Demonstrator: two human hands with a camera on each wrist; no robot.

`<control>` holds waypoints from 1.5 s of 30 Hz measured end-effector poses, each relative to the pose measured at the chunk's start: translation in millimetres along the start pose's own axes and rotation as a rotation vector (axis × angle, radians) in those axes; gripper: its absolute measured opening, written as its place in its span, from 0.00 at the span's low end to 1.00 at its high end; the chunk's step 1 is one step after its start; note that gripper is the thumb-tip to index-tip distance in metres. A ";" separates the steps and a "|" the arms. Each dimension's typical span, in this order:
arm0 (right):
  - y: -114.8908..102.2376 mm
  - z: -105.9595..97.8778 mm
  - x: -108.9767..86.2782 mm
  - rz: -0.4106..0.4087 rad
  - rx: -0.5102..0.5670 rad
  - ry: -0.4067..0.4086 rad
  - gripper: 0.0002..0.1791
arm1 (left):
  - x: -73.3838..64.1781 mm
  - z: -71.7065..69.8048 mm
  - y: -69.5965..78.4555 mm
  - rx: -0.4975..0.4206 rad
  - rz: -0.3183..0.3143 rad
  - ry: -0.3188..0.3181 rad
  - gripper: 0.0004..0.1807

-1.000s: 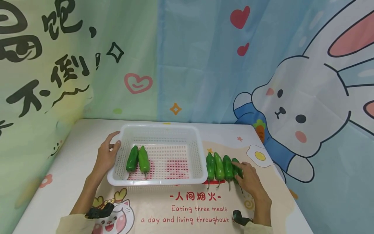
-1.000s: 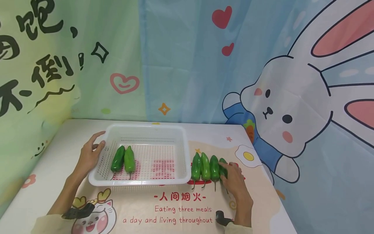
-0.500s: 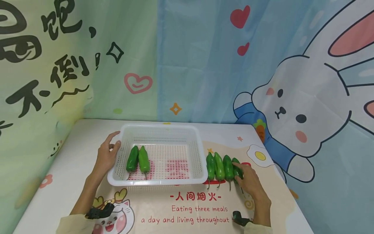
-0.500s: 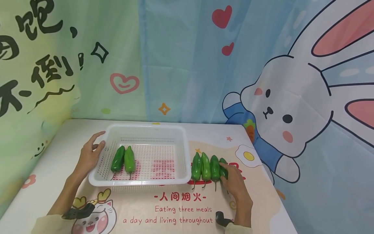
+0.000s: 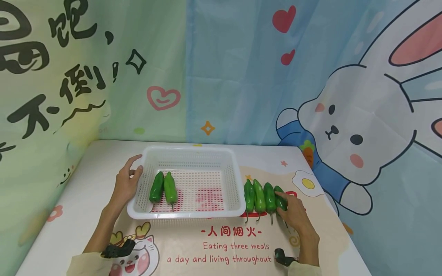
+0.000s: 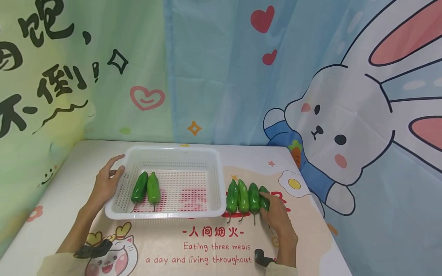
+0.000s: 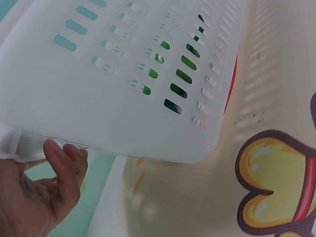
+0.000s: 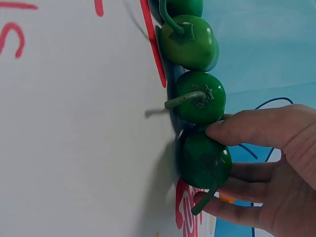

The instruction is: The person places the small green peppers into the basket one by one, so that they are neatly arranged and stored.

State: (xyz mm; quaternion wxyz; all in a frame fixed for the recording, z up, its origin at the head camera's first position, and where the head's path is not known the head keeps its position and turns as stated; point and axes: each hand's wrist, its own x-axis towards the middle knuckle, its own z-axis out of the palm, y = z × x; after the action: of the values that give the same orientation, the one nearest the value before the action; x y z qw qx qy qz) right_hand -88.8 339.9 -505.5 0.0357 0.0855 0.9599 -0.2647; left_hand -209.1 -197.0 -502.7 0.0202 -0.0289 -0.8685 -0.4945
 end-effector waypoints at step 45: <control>-39.0 -32.6 -5.9 -0.211 0.037 0.155 0.33 | -0.2 -1.0 0.1 -0.023 0.014 -0.015 0.31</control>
State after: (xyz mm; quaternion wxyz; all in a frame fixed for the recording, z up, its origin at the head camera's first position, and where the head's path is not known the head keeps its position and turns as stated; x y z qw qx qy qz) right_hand -90.9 322.9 -457.3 -0.0681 0.0051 0.9584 -0.2772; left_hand -208.9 -197.8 -502.2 0.0169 -0.0389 -0.8627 -0.5039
